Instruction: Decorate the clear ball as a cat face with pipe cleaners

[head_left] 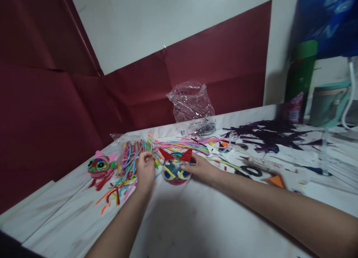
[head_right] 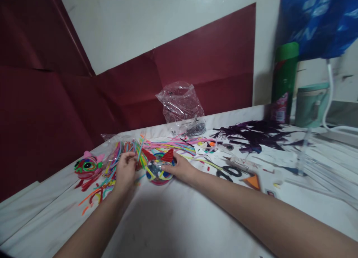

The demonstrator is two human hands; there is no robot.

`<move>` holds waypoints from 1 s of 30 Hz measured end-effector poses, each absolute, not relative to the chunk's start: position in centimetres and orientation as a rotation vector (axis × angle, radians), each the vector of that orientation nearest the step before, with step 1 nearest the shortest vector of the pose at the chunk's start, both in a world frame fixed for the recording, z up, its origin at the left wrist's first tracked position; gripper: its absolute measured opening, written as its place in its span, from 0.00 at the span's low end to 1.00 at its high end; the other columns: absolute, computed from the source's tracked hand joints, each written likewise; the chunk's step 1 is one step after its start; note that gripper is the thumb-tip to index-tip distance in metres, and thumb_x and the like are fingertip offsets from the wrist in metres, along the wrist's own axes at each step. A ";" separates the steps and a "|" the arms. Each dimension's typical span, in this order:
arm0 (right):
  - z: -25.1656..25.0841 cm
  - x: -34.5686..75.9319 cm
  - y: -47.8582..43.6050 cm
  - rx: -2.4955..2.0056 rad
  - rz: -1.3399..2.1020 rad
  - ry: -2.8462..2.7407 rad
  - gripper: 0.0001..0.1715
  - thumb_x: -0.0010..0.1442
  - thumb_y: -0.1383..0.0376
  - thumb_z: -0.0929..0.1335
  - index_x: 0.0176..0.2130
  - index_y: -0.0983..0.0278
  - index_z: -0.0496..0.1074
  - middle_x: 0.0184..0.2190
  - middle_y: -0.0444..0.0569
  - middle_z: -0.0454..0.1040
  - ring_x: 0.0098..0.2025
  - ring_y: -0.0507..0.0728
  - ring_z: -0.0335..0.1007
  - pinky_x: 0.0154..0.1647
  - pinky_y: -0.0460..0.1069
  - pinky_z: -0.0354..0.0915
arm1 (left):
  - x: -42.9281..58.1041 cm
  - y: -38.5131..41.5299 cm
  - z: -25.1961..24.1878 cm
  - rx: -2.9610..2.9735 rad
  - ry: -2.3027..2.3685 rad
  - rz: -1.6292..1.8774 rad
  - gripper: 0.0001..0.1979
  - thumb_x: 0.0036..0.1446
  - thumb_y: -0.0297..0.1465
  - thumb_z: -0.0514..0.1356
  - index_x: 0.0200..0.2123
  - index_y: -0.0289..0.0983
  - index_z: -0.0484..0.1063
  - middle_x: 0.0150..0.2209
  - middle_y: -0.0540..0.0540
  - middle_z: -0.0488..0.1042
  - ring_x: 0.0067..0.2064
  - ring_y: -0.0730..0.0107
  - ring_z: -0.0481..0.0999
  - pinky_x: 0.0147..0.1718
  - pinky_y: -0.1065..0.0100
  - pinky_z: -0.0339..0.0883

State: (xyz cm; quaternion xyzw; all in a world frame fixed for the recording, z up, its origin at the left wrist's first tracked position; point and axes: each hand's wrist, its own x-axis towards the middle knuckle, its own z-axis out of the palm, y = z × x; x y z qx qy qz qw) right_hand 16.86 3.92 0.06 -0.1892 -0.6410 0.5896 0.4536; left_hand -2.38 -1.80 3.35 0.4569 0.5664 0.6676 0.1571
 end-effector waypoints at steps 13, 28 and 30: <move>-1.1 16.7 4.5 -0.525 1.434 -1.565 0.35 0.43 0.54 0.76 0.48 0.65 0.69 0.47 0.54 0.75 0.49 0.63 0.70 0.52 0.58 0.64 | -1.8 -1.7 0.2 1.242 1.309 1.316 0.49 0.34 0.30 0.72 0.61 0.41 0.55 0.52 0.40 0.72 0.52 0.55 0.72 0.52 0.60 0.65; -0.5 16.6 5.0 -0.744 1.215 -1.386 0.20 0.44 0.55 0.73 0.34 0.63 0.68 0.32 0.47 0.74 0.36 0.57 0.70 0.39 0.52 0.66 | -2.2 -0.6 0.3 1.087 1.034 1.390 0.36 0.44 0.32 0.68 0.58 0.41 0.61 0.49 0.40 0.75 0.52 0.55 0.73 0.55 0.56 0.62; -0.1 16.9 5.3 -0.773 1.143 -1.362 0.18 0.47 0.52 0.70 0.26 0.61 0.64 0.21 0.41 0.66 0.25 0.52 0.64 0.28 0.48 0.62 | -2.7 -0.3 -0.1 1.029 1.024 1.417 0.34 0.45 0.32 0.67 0.57 0.41 0.62 0.49 0.41 0.76 0.53 0.55 0.72 0.56 0.56 0.60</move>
